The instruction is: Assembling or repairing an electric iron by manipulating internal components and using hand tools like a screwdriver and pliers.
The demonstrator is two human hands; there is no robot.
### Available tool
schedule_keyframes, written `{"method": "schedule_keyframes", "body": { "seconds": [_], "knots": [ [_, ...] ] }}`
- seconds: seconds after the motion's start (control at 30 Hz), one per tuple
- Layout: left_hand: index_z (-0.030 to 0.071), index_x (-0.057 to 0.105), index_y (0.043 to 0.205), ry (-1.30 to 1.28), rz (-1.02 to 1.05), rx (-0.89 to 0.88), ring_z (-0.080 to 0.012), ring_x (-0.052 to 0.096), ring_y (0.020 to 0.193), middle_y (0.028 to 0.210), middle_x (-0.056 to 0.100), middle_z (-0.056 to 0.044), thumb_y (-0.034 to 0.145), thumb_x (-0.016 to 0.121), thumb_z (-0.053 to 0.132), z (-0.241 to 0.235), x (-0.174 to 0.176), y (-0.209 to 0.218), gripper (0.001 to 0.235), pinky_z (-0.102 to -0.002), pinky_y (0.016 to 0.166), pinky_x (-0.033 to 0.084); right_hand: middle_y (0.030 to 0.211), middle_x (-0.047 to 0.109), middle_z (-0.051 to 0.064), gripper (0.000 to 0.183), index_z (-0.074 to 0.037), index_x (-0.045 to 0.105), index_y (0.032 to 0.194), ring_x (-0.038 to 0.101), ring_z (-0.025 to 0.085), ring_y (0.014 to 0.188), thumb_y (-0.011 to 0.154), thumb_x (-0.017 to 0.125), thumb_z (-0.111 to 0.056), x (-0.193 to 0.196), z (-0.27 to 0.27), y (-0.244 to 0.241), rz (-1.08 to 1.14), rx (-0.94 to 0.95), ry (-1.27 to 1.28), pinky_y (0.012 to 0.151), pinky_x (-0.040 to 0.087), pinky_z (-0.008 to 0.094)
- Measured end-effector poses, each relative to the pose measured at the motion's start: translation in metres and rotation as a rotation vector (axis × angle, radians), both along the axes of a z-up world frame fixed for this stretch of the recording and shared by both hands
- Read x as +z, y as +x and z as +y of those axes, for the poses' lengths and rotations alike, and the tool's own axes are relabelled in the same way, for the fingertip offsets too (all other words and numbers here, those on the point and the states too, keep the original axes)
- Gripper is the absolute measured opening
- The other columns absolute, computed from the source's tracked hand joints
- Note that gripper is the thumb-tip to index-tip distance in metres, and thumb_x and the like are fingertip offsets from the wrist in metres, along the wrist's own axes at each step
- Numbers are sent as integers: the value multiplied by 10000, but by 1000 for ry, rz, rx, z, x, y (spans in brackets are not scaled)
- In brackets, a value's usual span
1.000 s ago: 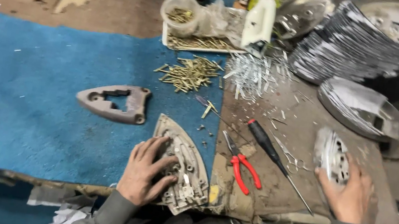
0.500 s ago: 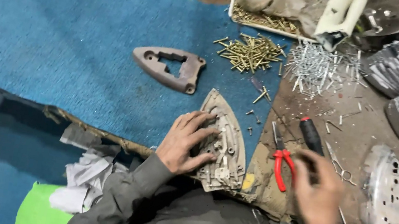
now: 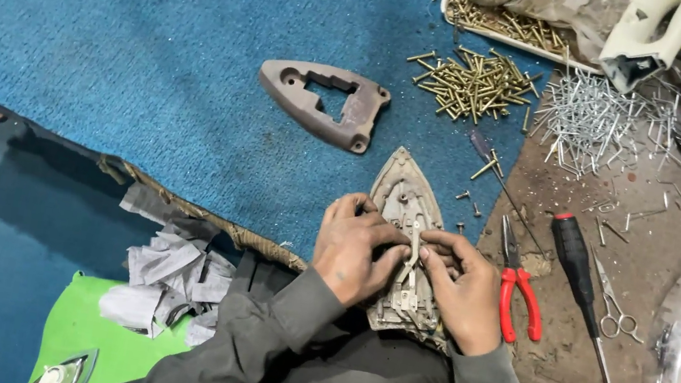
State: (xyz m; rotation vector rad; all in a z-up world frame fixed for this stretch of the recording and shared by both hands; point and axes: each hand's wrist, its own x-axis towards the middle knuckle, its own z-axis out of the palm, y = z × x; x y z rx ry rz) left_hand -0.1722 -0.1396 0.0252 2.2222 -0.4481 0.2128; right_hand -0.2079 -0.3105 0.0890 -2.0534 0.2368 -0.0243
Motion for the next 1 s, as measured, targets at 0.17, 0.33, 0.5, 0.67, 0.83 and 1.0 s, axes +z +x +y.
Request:
{"method": "schedule_keyframes", "body": {
  "seconds": [0.17,0.33,0.5,0.67,0.83,1.0],
  "knots": [
    [316,795,907,51,20,5,-272,546,1141,832,728,26,836,752,399,-6,-4,1,117,-567,1099,372,838,795,108,203,-118,813,1084,695,92,755,908,732,-59,-6,-6,2,11,8,10,667,598,287],
    [333,789,967,-70,-43,-25,-269,545,1162,872,734,38,897,729,449,8,-15,-1,148,-555,1152,360,859,799,109,207,-110,812,1091,679,91,755,910,733,-49,-2,-13,-1,-19,47,30,677,608,305],
    [178,710,1320,-386,-79,-36,-351,628,1212,1213,763,-74,960,725,284,31,-14,-24,375,-517,1093,478,977,775,205,219,-27,740,1195,717,208,798,992,661,-49,20,-38,-30,-120,-22,-10,735,629,386],
    [71,641,1307,-409,146,13,-293,658,1178,1211,718,-111,1019,598,203,67,26,-70,320,-445,1005,548,1156,746,95,389,-89,711,1250,706,203,1008,865,715,-142,3,-40,-65,-167,404,-178,941,591,350],
    [91,658,1278,-516,249,53,-251,763,1064,1176,745,-110,1018,603,246,62,26,-78,308,-400,946,675,942,709,118,144,-29,759,1052,711,238,871,930,686,-55,18,-5,-56,-394,472,-68,779,578,324],
    [-2,471,1456,-1384,1020,-365,-438,543,1377,1486,545,-314,919,377,698,30,36,-59,886,-625,1120,476,843,776,73,96,-61,772,934,737,161,748,848,731,-53,38,14,-78,-490,215,-63,662,635,265]
  ]
}}
